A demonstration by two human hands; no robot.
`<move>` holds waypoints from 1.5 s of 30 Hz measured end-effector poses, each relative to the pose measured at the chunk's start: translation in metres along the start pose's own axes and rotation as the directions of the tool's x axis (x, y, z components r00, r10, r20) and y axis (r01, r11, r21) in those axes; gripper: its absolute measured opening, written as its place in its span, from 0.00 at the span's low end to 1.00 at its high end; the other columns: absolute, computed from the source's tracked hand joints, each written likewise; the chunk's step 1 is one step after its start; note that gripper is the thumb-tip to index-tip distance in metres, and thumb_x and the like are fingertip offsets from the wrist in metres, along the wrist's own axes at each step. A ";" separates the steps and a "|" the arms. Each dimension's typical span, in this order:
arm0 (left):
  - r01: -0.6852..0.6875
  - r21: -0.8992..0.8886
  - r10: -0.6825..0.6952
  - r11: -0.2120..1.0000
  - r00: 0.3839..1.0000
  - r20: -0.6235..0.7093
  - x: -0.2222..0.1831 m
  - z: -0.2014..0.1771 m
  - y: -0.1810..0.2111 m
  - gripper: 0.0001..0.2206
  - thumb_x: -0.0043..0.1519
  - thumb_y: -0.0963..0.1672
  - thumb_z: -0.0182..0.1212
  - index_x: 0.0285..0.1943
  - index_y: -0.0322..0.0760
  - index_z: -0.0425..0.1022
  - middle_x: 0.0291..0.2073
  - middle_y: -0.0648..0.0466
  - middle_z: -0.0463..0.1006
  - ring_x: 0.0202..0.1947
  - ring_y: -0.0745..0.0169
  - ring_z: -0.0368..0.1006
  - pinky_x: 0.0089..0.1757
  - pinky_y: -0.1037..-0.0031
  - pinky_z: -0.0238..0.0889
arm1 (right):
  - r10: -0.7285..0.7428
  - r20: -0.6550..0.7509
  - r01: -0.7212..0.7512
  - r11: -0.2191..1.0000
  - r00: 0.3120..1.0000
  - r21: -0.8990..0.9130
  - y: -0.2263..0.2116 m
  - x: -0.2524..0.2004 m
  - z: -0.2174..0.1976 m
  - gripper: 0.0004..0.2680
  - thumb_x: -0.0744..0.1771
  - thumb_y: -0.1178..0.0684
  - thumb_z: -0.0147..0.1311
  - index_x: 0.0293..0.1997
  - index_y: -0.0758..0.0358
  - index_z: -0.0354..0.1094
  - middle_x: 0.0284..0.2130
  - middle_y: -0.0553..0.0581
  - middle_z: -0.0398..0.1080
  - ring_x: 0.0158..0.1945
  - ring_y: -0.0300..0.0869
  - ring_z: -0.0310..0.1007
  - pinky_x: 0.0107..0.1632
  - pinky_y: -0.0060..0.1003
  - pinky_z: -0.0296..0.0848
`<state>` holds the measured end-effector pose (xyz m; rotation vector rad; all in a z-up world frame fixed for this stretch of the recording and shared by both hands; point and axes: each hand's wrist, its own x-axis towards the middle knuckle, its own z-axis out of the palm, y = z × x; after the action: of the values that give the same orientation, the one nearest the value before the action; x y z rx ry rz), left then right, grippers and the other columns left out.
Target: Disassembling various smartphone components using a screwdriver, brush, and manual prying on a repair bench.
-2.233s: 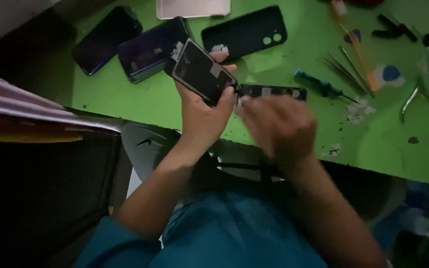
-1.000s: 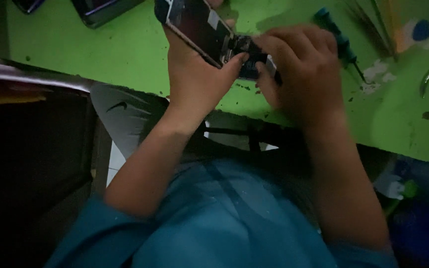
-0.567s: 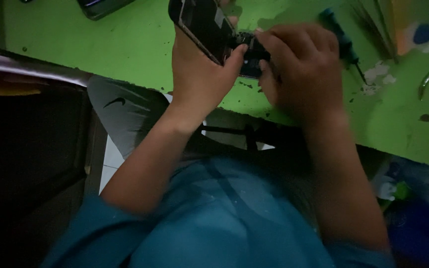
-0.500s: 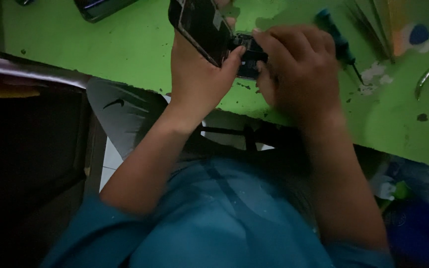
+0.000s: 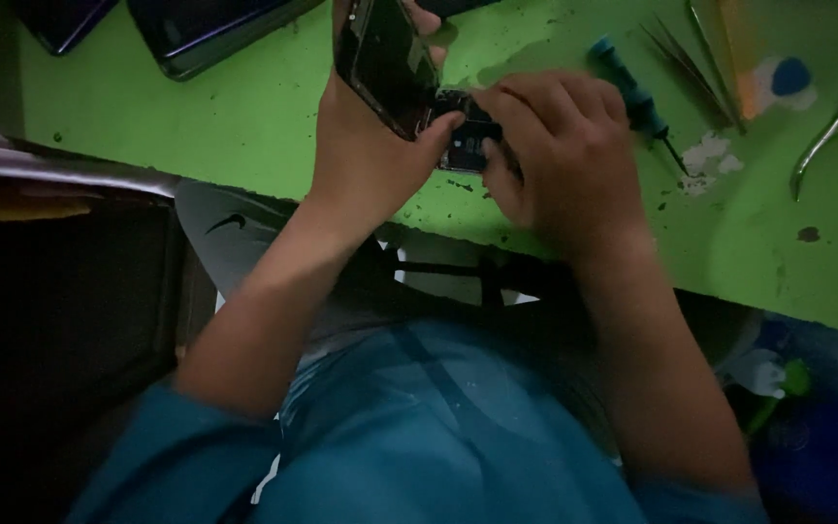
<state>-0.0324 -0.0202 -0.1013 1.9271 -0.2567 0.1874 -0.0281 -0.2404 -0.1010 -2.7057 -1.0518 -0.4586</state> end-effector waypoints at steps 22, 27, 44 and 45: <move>-0.034 0.257 0.052 0.966 0.997 -0.065 -0.005 0.002 -0.021 0.18 0.64 0.45 0.72 0.60 0.41 0.70 0.52 0.49 0.77 0.50 0.50 0.79 0.46 0.61 0.77 | -0.055 -0.032 0.050 0.989 0.998 -0.140 -0.004 0.002 0.001 0.14 0.67 0.52 0.67 0.60 0.54 0.75 0.53 0.57 0.68 0.53 0.51 0.69 0.51 0.45 0.70; -0.044 0.263 0.077 0.964 0.990 -0.116 -0.004 0.004 -0.018 0.24 0.61 0.42 0.74 0.58 0.39 0.60 0.49 0.51 0.81 0.49 0.49 0.81 0.47 0.59 0.76 | -0.058 0.009 0.058 0.976 0.998 -0.210 -0.006 0.001 -0.001 0.16 0.67 0.48 0.69 0.62 0.53 0.74 0.55 0.57 0.66 0.55 0.49 0.67 0.52 0.42 0.70; 0.084 0.102 -0.059 0.991 0.972 -0.228 -0.023 0.022 0.000 0.29 0.69 0.41 0.69 0.70 0.58 0.51 0.58 0.52 0.74 0.60 0.53 0.80 0.53 0.63 0.83 | -0.048 -0.117 0.055 0.997 0.992 0.053 0.000 -0.003 0.003 0.12 0.66 0.52 0.57 0.52 0.65 0.73 0.46 0.65 0.74 0.48 0.54 0.72 0.47 0.46 0.70; 0.077 0.097 -0.052 0.992 0.970 -0.238 -0.023 0.022 0.000 0.30 0.69 0.41 0.70 0.70 0.59 0.51 0.56 0.52 0.77 0.59 0.53 0.81 0.53 0.62 0.83 | -0.037 -0.124 0.046 0.996 0.992 0.073 -0.001 -0.002 0.001 0.12 0.65 0.53 0.57 0.51 0.66 0.74 0.47 0.64 0.74 0.48 0.55 0.72 0.46 0.46 0.69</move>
<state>-0.0544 -0.0389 -0.1149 1.9933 -0.0259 0.3890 -0.0298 -0.2410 -0.1030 -2.5583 -1.0718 -0.5718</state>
